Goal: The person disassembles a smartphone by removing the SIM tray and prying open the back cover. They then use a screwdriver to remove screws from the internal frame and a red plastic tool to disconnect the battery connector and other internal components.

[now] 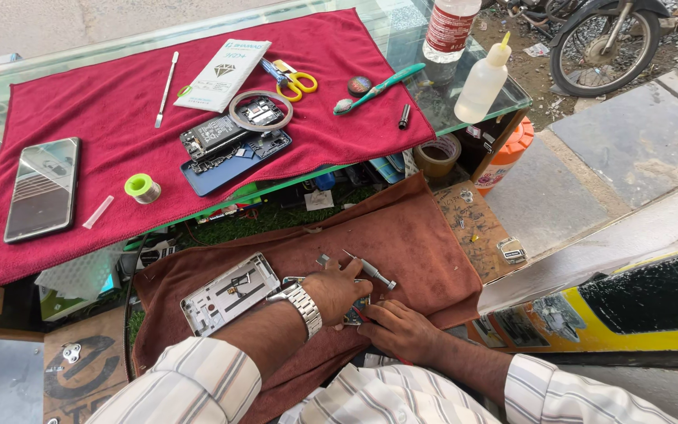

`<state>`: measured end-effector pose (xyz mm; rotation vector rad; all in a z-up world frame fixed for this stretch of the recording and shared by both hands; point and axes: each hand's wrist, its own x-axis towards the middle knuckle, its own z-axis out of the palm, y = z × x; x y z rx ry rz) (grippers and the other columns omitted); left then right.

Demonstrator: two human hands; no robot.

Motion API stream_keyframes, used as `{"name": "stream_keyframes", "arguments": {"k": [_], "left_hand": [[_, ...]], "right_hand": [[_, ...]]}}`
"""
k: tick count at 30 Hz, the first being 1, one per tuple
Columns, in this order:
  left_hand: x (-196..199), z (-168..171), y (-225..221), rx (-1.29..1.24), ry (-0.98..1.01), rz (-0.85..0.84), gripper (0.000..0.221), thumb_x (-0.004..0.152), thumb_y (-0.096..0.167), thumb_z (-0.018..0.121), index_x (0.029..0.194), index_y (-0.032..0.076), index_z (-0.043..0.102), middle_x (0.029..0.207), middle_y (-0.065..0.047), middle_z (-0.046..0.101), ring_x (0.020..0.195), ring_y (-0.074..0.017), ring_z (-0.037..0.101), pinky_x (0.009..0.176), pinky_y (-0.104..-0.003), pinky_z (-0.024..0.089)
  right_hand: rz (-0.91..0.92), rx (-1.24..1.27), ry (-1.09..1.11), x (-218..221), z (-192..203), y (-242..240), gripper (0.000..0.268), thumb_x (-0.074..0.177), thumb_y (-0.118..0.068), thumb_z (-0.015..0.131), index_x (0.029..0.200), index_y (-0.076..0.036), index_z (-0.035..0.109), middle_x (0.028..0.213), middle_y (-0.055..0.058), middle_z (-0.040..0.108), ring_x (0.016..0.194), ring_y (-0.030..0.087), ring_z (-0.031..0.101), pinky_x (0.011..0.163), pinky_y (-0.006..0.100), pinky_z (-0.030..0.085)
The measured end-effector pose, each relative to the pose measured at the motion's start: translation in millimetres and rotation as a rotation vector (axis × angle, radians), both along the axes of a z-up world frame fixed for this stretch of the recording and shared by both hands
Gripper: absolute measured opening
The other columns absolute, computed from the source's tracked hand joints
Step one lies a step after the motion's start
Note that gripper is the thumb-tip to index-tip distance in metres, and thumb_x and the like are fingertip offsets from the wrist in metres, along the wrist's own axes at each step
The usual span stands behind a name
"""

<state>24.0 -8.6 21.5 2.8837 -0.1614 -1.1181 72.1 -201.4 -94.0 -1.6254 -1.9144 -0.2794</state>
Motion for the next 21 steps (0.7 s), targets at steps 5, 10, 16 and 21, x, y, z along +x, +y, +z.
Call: {"name": "stream_keyframes", "arguments": {"k": [5, 10, 16, 21], "left_hand": [[-12, -9, 12, -0.099, -0.141, -0.012, 0.085, 0.071, 0.021, 0.092, 0.145, 0.022, 0.049, 0.155, -0.010, 0.034, 0.141, -0.0454, 0.039, 0.103, -0.049, 0.055], [-13, -16, 13, -0.077, -0.172, -0.021, 0.084, 0.070, 0.021, 0.093, 0.143, 0.020, 0.051, 0.151, -0.009, 0.039, 0.138, -0.0483, 0.042, 0.104, -0.049, 0.054], [3, -15, -1, 0.040, -0.017, -0.005, 0.099, 0.071, 0.022, 0.094, 0.152, 0.015, 0.038, 0.156, -0.011, 0.030, 0.145, -0.0487, 0.032, 0.097, -0.046, 0.061], [0, -15, -1, 0.064, -0.036, -0.054, 0.101, 0.073, 0.026, 0.093, 0.154, 0.014, 0.034, 0.158, -0.011, 0.027, 0.146, -0.0479, 0.031, 0.098, -0.047, 0.058]], "right_hand": [[0.005, 0.003, 0.000, 1, -2, 0, 0.034, 0.081, -0.011, 0.076, 0.114, -0.004, 0.069, 0.123, 0.016, 0.058, 0.103, 0.028, 0.063, 0.090, 0.041, 0.056], [-0.010, 0.016, -0.006, 1, -7, 1, 0.034, 0.081, -0.011, 0.076, 0.114, -0.005, 0.070, 0.122, 0.016, 0.057, 0.104, 0.028, 0.063, 0.091, 0.041, 0.056], [-0.024, -0.001, -0.018, 0, -9, 2, 0.031, 0.085, -0.013, 0.075, 0.114, -0.005, 0.070, 0.122, 0.015, 0.057, 0.109, 0.027, 0.063, 0.094, 0.040, 0.056], [-0.024, -0.040, 0.001, 1, -16, 2, 0.029, 0.088, -0.013, 0.075, 0.115, -0.005, 0.071, 0.122, 0.015, 0.057, 0.108, 0.026, 0.063, 0.094, 0.040, 0.056]]}}
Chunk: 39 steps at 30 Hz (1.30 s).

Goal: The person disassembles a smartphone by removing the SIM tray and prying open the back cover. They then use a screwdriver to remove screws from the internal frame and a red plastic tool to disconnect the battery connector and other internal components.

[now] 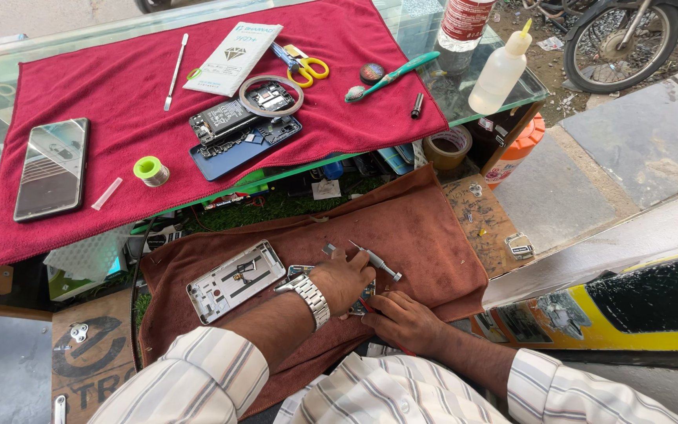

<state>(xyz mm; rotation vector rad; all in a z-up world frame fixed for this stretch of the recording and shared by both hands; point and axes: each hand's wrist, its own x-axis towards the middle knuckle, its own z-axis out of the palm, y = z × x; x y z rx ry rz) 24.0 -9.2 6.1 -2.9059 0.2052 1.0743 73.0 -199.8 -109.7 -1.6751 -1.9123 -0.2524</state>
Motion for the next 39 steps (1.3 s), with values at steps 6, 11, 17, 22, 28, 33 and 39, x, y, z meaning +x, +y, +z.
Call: {"name": "stream_keyframes", "arguments": {"k": [6, 11, 17, 22, 28, 33, 39], "left_hand": [[-2, -1, 2, -0.045, -0.049, 0.043, 0.102, 0.070, 0.025, 0.094, 0.152, 0.013, 0.036, 0.155, -0.010, 0.032, 0.145, -0.0431, 0.034, 0.100, -0.047, 0.056], [-33, -9, 21, -0.221, -0.340, 0.016, 0.082, 0.069, 0.021, 0.092, 0.140, 0.010, 0.053, 0.148, -0.008, 0.045, 0.134, -0.0360, 0.049, 0.101, -0.043, 0.055], [-57, -21, 23, -0.316, -0.572, 0.031, 0.069, 0.067, 0.021, 0.090, 0.128, 0.008, 0.061, 0.147, -0.013, 0.041, 0.134, -0.0380, 0.043, 0.103, -0.044, 0.048], [-55, -22, 24, -0.379, -0.542, 0.110, 0.062, 0.069, 0.016, 0.088, 0.125, 0.009, 0.063, 0.148, -0.011, 0.043, 0.136, -0.0374, 0.044, 0.106, -0.043, 0.047], [-29, -28, 28, -0.344, -0.424, 0.089, 0.037, 0.087, 0.021, 0.078, 0.118, 0.005, 0.067, 0.149, -0.012, 0.045, 0.127, -0.0365, 0.056, 0.104, -0.045, 0.049], [-15, -7, 21, -0.223, -0.303, 0.100, 0.023, 0.092, 0.017, 0.070, 0.113, 0.007, 0.072, 0.157, -0.008, 0.038, 0.124, -0.0392, 0.058, 0.096, -0.046, 0.057], [-8, 1, 13, -0.107, -0.239, 0.035, 0.037, 0.085, 0.014, 0.077, 0.119, 0.004, 0.067, 0.159, -0.010, 0.029, 0.126, -0.0395, 0.056, 0.090, -0.046, 0.060]], "right_hand": [[0.003, 0.009, 0.006, 0, 0, 0, 0.029, 0.086, -0.012, 0.075, 0.114, -0.005, 0.071, 0.121, 0.015, 0.057, 0.107, 0.026, 0.063, 0.095, 0.040, 0.056], [0.014, 0.009, -0.008, 0, 6, -1, 0.030, 0.084, -0.013, 0.075, 0.112, -0.005, 0.071, 0.121, 0.014, 0.057, 0.107, 0.026, 0.062, 0.095, 0.041, 0.055], [0.004, 0.009, 0.008, 0, 6, -1, 0.030, 0.082, -0.012, 0.074, 0.111, -0.004, 0.071, 0.118, 0.014, 0.057, 0.108, 0.027, 0.062, 0.095, 0.040, 0.055], [-0.012, 0.014, 0.005, -1, 8, 1, 0.030, 0.079, -0.012, 0.075, 0.108, -0.005, 0.071, 0.117, 0.014, 0.058, 0.106, 0.028, 0.063, 0.093, 0.041, 0.055], [-0.008, 0.011, 0.028, -2, 11, 3, 0.031, 0.080, -0.010, 0.077, 0.109, -0.005, 0.070, 0.117, 0.014, 0.058, 0.107, 0.028, 0.064, 0.091, 0.040, 0.057], [-0.001, 0.023, 0.031, -1, 12, 3, 0.033, 0.079, -0.010, 0.078, 0.111, -0.005, 0.070, 0.118, 0.014, 0.058, 0.107, 0.028, 0.064, 0.091, 0.040, 0.057], [0.008, 0.016, 0.042, 1, 8, 3, 0.034, 0.078, -0.011, 0.079, 0.110, -0.005, 0.070, 0.118, 0.015, 0.059, 0.106, 0.028, 0.064, 0.089, 0.040, 0.057]]}}
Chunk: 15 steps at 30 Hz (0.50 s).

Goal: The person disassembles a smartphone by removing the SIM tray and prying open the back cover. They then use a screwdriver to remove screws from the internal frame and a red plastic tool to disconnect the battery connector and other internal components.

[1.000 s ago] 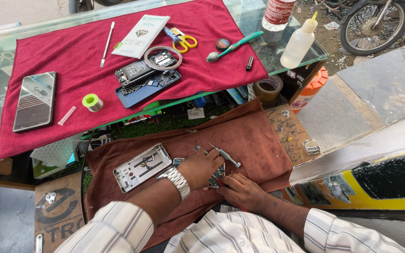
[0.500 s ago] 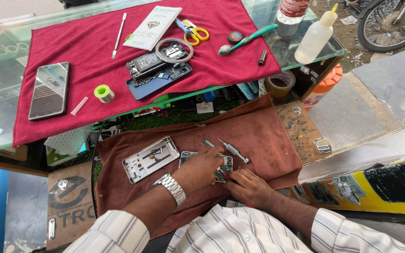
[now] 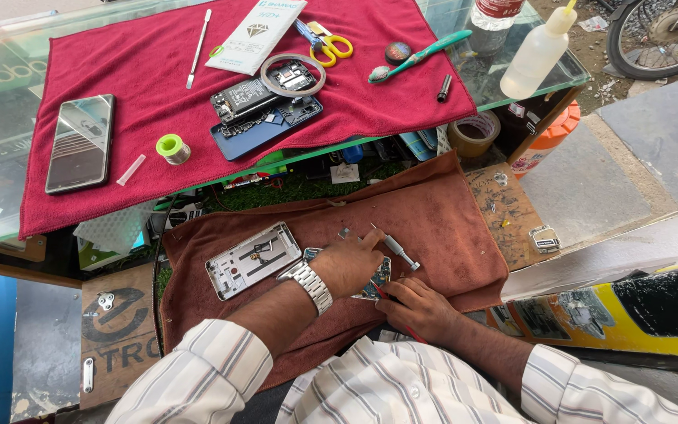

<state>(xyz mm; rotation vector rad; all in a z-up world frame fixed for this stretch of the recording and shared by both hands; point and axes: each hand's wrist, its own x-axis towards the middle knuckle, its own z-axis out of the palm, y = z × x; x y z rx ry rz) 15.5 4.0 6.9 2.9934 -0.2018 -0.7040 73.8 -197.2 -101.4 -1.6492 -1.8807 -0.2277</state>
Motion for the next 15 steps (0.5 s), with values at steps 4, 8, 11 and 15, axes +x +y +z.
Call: {"name": "stream_keyframes", "arguments": {"k": [4, 8, 11, 15], "left_hand": [[8, 0, -3, -0.014, 0.092, 0.052, 0.038, 0.085, 0.015, 0.079, 0.120, 0.004, 0.069, 0.161, -0.008, 0.027, 0.128, -0.0373, 0.056, 0.094, -0.048, 0.059], [16, 13, -20, 0.092, 0.208, 0.076, 0.039, 0.085, 0.017, 0.080, 0.122, 0.009, 0.072, 0.158, -0.008, 0.031, 0.138, -0.0385, 0.045, 0.097, -0.047, 0.058], [14, 19, -29, 0.108, 0.165, 0.120, 0.036, 0.085, 0.019, 0.079, 0.120, 0.011, 0.074, 0.156, -0.005, 0.034, 0.140, -0.0335, 0.044, 0.098, -0.046, 0.058], [13, 8, -28, 0.134, 0.143, 0.089, 0.038, 0.085, 0.018, 0.079, 0.121, 0.009, 0.072, 0.144, -0.012, 0.050, 0.133, -0.0334, 0.052, 0.098, -0.046, 0.055]], "right_hand": [[0.002, 0.007, -0.002, 0, 1, -1, 0.035, 0.078, -0.010, 0.079, 0.111, -0.006, 0.070, 0.118, 0.015, 0.059, 0.104, 0.028, 0.064, 0.088, 0.041, 0.058], [0.007, 0.018, -0.008, 0, 3, -1, 0.034, 0.079, -0.010, 0.079, 0.111, -0.006, 0.069, 0.118, 0.015, 0.059, 0.103, 0.028, 0.064, 0.088, 0.041, 0.057], [0.015, 0.014, -0.007, 1, 3, -1, 0.036, 0.078, -0.010, 0.079, 0.112, -0.006, 0.068, 0.119, 0.015, 0.059, 0.104, 0.029, 0.064, 0.089, 0.041, 0.057], [0.031, 0.017, -0.001, 1, 4, -2, 0.035, 0.080, -0.010, 0.079, 0.113, -0.007, 0.068, 0.118, 0.013, 0.058, 0.105, 0.027, 0.064, 0.091, 0.041, 0.057]]}}
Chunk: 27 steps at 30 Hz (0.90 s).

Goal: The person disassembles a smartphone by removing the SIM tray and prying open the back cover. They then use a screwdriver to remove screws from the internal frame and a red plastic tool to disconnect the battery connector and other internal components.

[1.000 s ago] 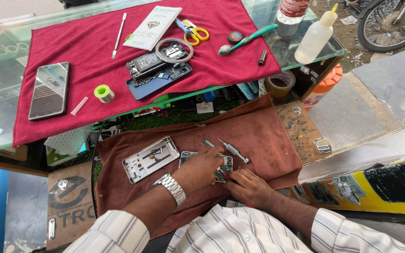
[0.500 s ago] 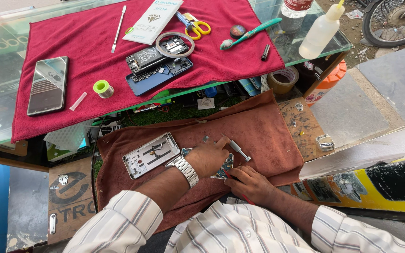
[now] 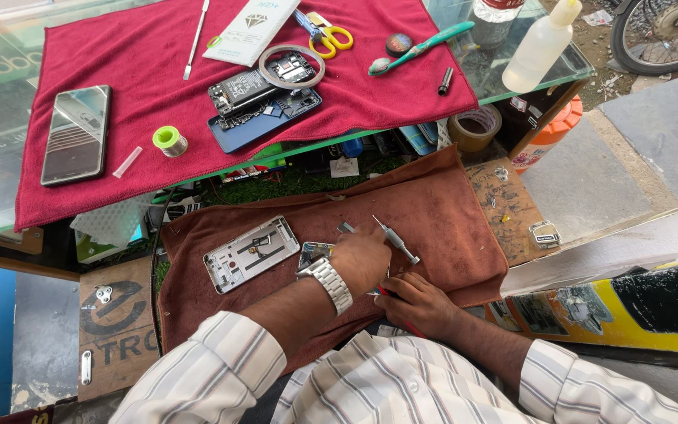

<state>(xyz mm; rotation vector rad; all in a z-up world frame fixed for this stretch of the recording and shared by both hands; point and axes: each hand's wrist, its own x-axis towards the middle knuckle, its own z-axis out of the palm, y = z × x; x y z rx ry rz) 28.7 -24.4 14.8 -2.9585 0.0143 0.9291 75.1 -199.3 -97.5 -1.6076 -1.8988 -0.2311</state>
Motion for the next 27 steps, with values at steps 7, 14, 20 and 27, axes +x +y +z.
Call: {"name": "stream_keyframes", "arguments": {"k": [7, 14, 20, 27], "left_hand": [[-8, -30, 31, -0.179, -0.155, 0.098, 0.018, 0.091, 0.009, 0.067, 0.107, 0.008, 0.073, 0.111, -0.015, 0.074, 0.102, -0.0331, 0.073, 0.085, -0.045, 0.060], [-12, -59, 44, -0.387, -0.306, 0.072, 0.012, 0.087, 0.010, 0.066, 0.092, 0.007, 0.075, 0.094, -0.020, 0.075, 0.091, -0.0386, 0.072, 0.081, -0.048, 0.058], [-15, -73, 59, -0.664, -0.406, 0.205, 0.017, 0.088, 0.011, 0.061, 0.092, 0.011, 0.078, 0.095, -0.017, 0.075, 0.094, -0.0374, 0.071, 0.086, -0.049, 0.055], [-33, -55, 55, -0.769, -0.344, 0.426, 0.021, 0.088, 0.011, 0.064, 0.107, 0.008, 0.073, 0.098, -0.013, 0.076, 0.092, -0.0301, 0.075, 0.086, -0.043, 0.058]], "right_hand": [[0.083, 0.079, 0.094, 7, 10, -2, 0.031, 0.076, -0.007, 0.079, 0.105, -0.005, 0.070, 0.111, 0.015, 0.061, 0.096, 0.030, 0.065, 0.086, 0.042, 0.057], [-0.103, 0.168, 0.188, 5, -11, -3, 0.023, 0.080, 0.001, 0.073, 0.103, -0.002, 0.069, 0.109, 0.019, 0.061, 0.093, 0.035, 0.066, 0.080, 0.041, 0.058], [-0.147, 0.156, 0.262, 6, -16, -4, 0.020, 0.086, 0.002, 0.071, 0.105, -0.003, 0.066, 0.111, 0.016, 0.058, 0.094, 0.032, 0.062, 0.081, 0.040, 0.056], [-0.132, 0.128, 0.312, 6, -14, -4, 0.017, 0.091, 0.001, 0.071, 0.107, -0.002, 0.066, 0.116, 0.016, 0.056, 0.091, 0.025, 0.060, 0.077, 0.035, 0.054]]}}
